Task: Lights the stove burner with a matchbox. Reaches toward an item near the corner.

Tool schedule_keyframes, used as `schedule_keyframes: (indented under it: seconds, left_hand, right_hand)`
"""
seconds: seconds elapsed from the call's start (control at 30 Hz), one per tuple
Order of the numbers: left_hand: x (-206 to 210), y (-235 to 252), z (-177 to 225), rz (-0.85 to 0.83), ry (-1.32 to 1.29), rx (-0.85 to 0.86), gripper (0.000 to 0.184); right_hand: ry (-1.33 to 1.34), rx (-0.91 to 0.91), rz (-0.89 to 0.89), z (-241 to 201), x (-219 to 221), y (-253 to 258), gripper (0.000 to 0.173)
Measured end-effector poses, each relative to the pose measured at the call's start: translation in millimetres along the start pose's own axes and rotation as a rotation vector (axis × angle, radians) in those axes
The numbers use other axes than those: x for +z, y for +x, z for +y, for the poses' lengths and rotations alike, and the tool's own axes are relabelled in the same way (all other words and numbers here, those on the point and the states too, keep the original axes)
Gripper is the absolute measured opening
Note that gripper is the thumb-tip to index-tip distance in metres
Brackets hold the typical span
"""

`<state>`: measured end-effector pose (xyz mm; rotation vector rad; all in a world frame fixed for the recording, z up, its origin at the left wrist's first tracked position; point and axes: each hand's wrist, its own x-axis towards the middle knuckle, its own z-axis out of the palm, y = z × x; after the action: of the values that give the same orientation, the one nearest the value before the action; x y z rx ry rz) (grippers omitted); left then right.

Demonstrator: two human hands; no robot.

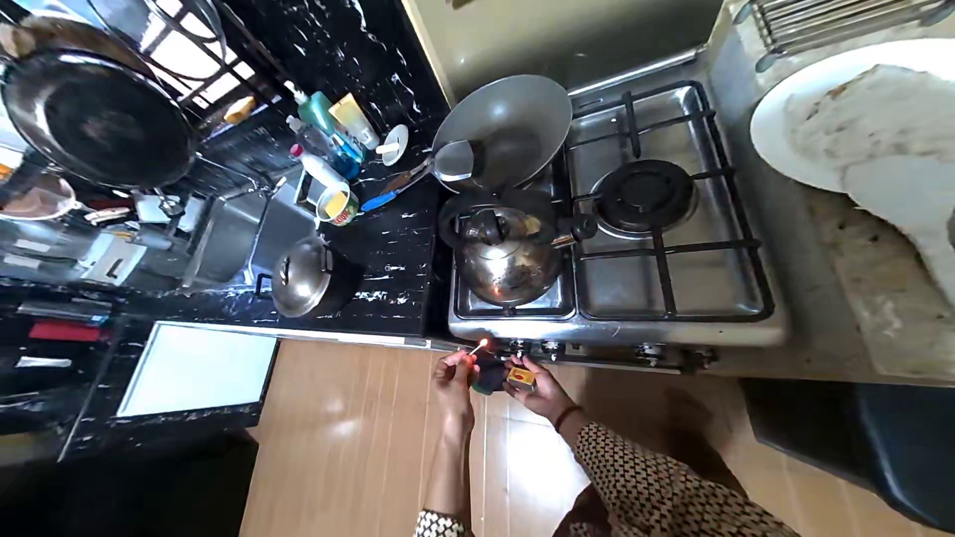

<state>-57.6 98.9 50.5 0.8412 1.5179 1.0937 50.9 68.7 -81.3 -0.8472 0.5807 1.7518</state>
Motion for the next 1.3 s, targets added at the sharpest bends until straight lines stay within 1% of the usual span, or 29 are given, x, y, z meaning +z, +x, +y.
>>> schedule_keyframes:
  seconds: [0.17, 0.4, 0.53, 0.67, 0.77, 0.93, 1.13, 1.3]
  left_hand:
    - [17.1, 15.1, -6.2, 0.011, 0.036, -0.047, 0.009]
    - [22.8, 16.3, -8.0, -0.052, 0.159, 0.022, 0.01]
    - [23.1, 13.9, -9.4, -0.103, 0.262, 0.14, 0.013]
    - [22.9, 11.3, -18.4, -0.159, 0.374, 0.337, 0.014]
    - [25.3, 8.8, -22.2, -0.186, 0.416, 0.43, 0.016]
    - [29.9, 5.1, -23.8, -0.201, 0.438, 0.466, 0.016]
    - [29.3, 0.3, -24.7, -0.216, 0.466, 0.501, 0.016]
    - [29.1, -3.0, -25.5, -0.209, 0.485, 0.528, 0.016]
  right_hand:
    - [0.021, 0.006, -0.055, 0.3, -3.2, 2.8, 0.032]
    - [0.023, 0.02, -0.066, -3.2, -4.0, -1.0, 0.032]
    - [-0.007, 0.034, -0.062, -3.8, -5.1, -0.6, 0.034]
    - [-0.025, 0.049, -0.066, -3.8, -8.9, -0.3, 0.036]
    - [-0.013, 0.05, -0.06, -5.3, -9.5, -0.7, 0.034]
    - [0.001, 0.065, -0.038, -6.9, -9.0, -0.6, 0.033]
    - [-0.014, 0.078, -0.067, -7.1, -11.7, -1.7, 0.033]
    - [-0.025, 0.07, -0.055, -5.9, -14.6, -6.7, 0.035]
